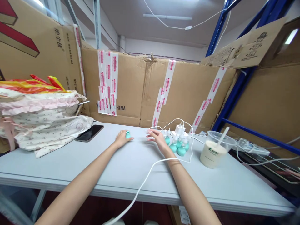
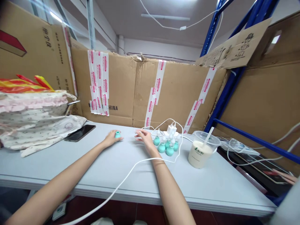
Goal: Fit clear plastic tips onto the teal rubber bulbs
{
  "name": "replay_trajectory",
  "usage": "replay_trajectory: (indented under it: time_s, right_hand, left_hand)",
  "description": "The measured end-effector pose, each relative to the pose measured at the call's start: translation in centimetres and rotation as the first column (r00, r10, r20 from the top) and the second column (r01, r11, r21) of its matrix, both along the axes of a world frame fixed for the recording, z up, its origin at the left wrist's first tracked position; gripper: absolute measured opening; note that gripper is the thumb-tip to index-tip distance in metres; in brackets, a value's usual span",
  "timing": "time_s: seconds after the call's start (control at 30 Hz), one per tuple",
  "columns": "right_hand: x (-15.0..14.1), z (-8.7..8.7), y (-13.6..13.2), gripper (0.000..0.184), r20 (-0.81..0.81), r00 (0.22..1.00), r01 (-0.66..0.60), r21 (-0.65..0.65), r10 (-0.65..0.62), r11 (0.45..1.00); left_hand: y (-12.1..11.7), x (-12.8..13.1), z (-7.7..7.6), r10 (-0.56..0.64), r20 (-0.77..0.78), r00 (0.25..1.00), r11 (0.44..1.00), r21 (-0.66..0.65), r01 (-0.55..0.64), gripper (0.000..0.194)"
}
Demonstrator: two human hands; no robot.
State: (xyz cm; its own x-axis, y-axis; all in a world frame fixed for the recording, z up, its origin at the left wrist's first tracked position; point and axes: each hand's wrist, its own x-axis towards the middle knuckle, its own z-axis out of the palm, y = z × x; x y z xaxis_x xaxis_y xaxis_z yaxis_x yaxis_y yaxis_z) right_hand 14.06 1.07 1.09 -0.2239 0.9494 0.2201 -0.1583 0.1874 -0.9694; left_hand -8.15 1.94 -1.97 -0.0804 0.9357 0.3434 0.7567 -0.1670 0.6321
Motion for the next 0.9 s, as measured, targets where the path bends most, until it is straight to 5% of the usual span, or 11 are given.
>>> replay_trajectory:
  time_s: [0.13, 0.23, 0.4, 0.63, 0.9]
  right_hand:
    - [-0.5, -0.5, 0.0, 0.038, 0.118, 0.993, -0.027, 0.116, 0.013, 0.993]
    - [-0.7, -0.6, -0.1, 0.035, 0.178, 0.984, -0.050, 0.227, 0.009, 0.973]
    - [-0.4, -0.4, -0.2, 0.034, 0.285, 0.958, -0.088, 0.235, 0.017, 0.968]
    - [0.4, -0.5, -0.3, 0.038, 0.432, 0.901, -0.143, 0.225, 0.033, 0.964]
    - [0.6, -1.2, -0.3, 0.031, 0.558, 0.825, -0.261, 0.238, 0.088, 0.936]
  left_hand:
    - [-0.8, 1.4, -0.5, -0.379, 0.002, 0.925, 0.921, 0.095, 0.377, 0.019]
    - [-2.4, 3.0, 0.6, -0.443, -0.085, 0.893, 0.882, 0.136, 0.450, 0.017]
    - [-3.9, 3.8, 1.6, -0.432, -0.134, 0.892, 0.895, 0.060, 0.443, 0.028]
    - [-3.8, 3.7, 1.1, -0.291, -0.326, 0.899, 0.924, 0.148, 0.353, 0.028]
    - [-4.2, 3.8, 1.9, -0.222, -0.585, 0.780, 0.942, 0.078, 0.326, 0.030]
